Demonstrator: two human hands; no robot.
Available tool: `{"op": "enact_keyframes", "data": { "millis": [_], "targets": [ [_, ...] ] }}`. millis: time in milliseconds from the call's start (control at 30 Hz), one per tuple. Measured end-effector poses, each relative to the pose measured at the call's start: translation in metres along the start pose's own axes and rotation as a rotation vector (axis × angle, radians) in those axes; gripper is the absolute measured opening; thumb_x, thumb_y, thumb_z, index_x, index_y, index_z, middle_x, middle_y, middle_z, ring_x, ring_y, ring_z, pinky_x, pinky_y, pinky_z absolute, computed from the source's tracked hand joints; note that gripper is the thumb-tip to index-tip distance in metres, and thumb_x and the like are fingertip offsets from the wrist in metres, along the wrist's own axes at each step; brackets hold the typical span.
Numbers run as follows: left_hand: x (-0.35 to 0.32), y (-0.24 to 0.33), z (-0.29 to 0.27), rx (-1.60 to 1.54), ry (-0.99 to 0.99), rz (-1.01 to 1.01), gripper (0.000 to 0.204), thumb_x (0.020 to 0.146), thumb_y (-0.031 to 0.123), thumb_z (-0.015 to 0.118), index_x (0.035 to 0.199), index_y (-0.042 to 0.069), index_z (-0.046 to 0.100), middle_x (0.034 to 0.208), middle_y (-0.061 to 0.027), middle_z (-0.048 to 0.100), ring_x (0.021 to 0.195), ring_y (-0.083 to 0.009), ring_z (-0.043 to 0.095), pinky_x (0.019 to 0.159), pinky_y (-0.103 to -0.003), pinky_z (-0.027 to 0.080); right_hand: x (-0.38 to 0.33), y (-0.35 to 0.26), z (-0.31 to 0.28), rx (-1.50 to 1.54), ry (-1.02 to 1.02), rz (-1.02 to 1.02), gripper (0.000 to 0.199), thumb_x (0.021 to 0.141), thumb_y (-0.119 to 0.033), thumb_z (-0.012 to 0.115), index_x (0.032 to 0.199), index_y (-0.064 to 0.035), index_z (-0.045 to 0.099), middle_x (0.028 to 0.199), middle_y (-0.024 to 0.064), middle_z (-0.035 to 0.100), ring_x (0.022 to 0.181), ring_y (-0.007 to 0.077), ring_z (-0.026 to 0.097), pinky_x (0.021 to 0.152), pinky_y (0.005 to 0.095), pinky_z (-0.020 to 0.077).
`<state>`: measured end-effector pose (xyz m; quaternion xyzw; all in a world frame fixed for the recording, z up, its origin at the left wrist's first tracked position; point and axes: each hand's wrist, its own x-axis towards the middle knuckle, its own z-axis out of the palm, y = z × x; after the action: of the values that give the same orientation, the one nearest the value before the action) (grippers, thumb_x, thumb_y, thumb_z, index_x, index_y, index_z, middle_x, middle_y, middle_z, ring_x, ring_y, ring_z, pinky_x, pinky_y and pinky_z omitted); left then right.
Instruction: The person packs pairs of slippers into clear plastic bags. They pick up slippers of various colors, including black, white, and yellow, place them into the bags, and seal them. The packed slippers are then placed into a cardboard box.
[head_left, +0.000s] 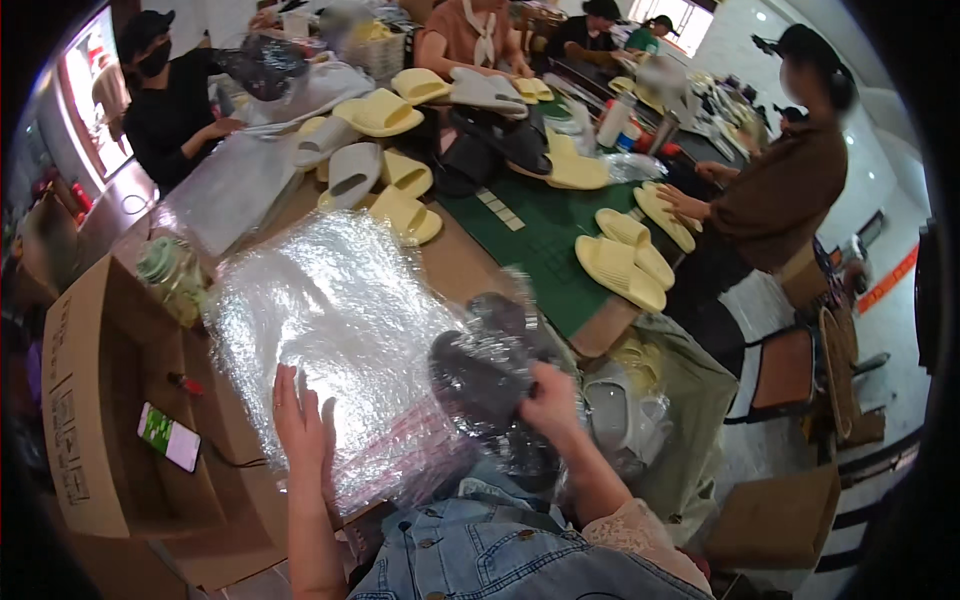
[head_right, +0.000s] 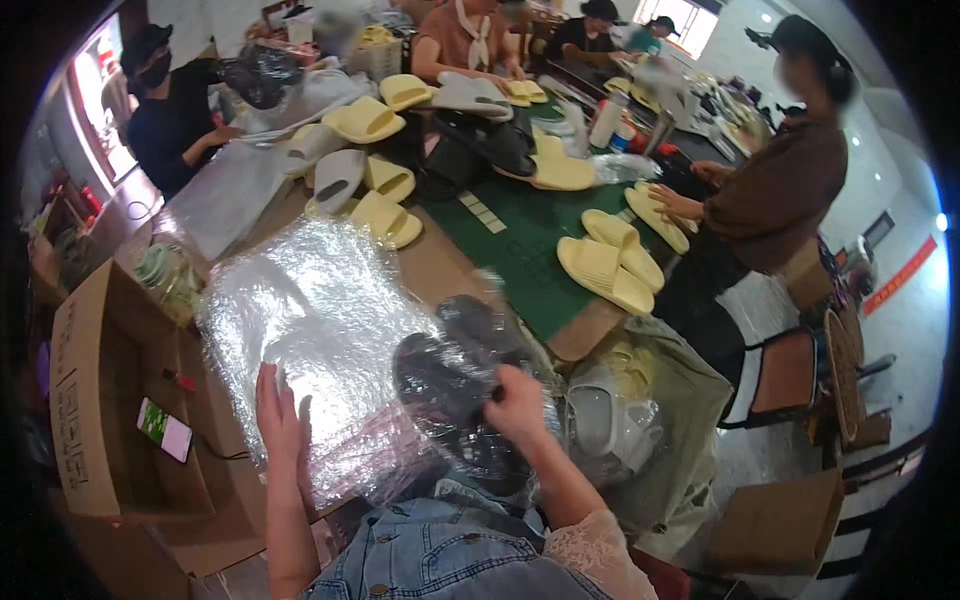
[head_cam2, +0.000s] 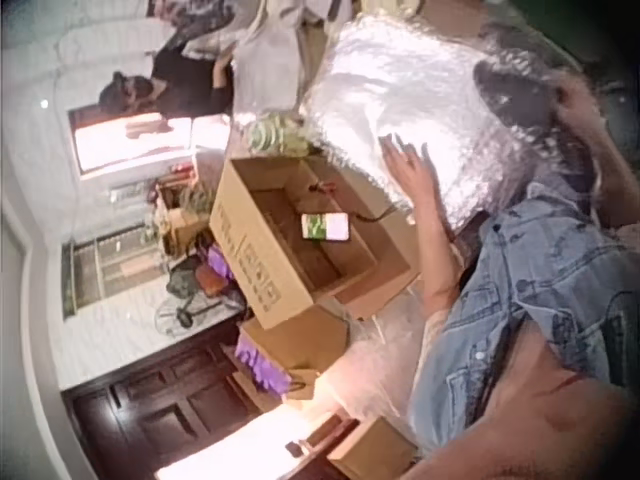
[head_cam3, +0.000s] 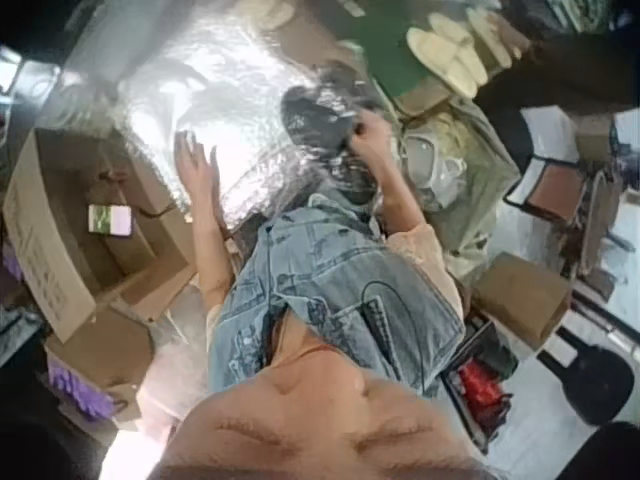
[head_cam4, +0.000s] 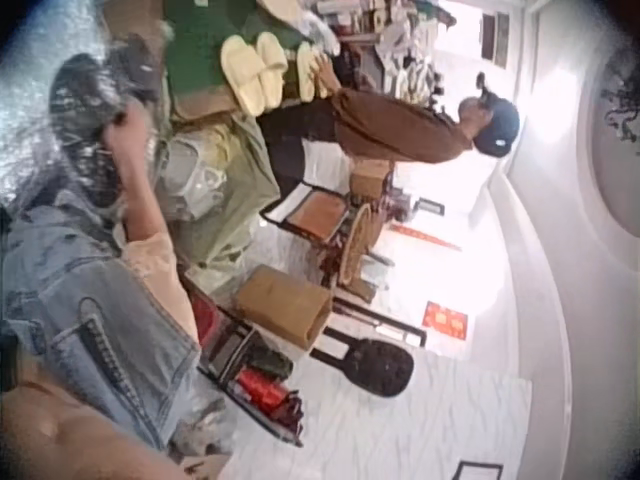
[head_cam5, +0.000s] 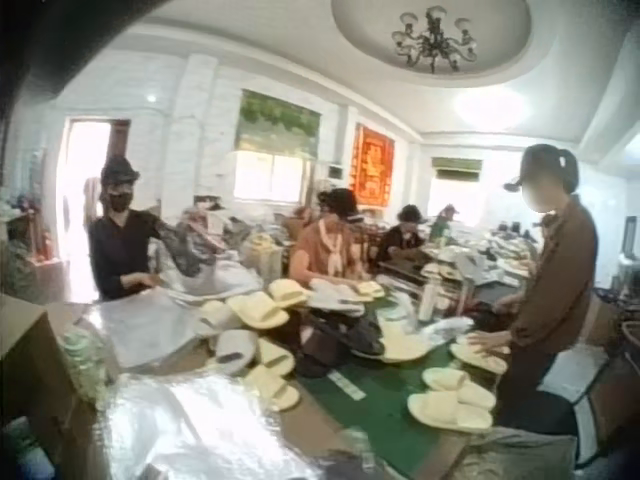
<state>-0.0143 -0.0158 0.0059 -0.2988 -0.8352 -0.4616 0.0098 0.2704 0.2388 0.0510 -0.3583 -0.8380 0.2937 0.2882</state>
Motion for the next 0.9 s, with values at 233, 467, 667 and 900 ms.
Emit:
{"op": "enact_keyframes", "data": {
  "millis": [233, 467, 667, 900],
  "targets": [
    [0.0, 0.0, -0.001, 0.157, -0.052, 0.117, 0.047, 0.097, 0.017, 0.056, 0.139, -0.003, 0.052, 0.151, -0.0244, 0.045, 0.14, -0.0414, 0.04, 0.117, -0.049, 0.03, -0.044, 0.164, -0.173, -0.791, 0.314, 0.738, 0.032, 0.076, -0.029, 0.076, 0.094, -0.0033, 0.069, 0.093, 0.0232, 0.072, 0.092, 0.0434, 0.069, 0.082, 0.053, 0.0543],
    [0.003, -0.005, 0.008, 0.2, -0.055, 0.13, 0.048, 0.095, 0.015, 0.059, 0.139, -0.002, 0.053, 0.15, -0.0236, 0.046, 0.14, -0.0394, 0.04, 0.117, -0.048, 0.03, -0.045, 0.328, -0.146, -0.952, -0.133, 1.055, 0.035, 0.087, -0.032, 0.063, 0.108, -0.0064, 0.076, 0.117, 0.0201, 0.072, 0.11, 0.0358, 0.07, 0.091, 0.045, 0.0562],
    [-0.002, -0.001, 0.0, 0.219, -0.017, 0.114, 0.048, 0.095, 0.016, 0.059, 0.139, 0.0, 0.053, 0.15, -0.0216, 0.046, 0.14, -0.0383, 0.041, 0.117, -0.048, 0.029, 0.029, 0.335, -0.067, -0.677, 0.018, 0.838, 0.034, 0.088, -0.027, 0.064, 0.107, 0.001, 0.069, 0.113, 0.0229, 0.07, 0.109, 0.0414, 0.068, 0.091, 0.0472, 0.0564],
    [-0.002, -0.005, 0.006, 0.238, -0.016, 0.128, 0.048, 0.092, 0.02, 0.063, 0.136, 0.001, 0.056, 0.149, -0.0231, 0.047, 0.139, -0.0401, 0.042, 0.117, -0.048, 0.03, 0.042, 0.391, -0.058, -0.455, -0.138, 0.687, 0.04, 0.085, -0.025, 0.062, 0.106, 0.0089, 0.069, 0.113, 0.0339, 0.066, 0.112, 0.0453, 0.064, 0.096, 0.0506, 0.0517]
  ]
}}
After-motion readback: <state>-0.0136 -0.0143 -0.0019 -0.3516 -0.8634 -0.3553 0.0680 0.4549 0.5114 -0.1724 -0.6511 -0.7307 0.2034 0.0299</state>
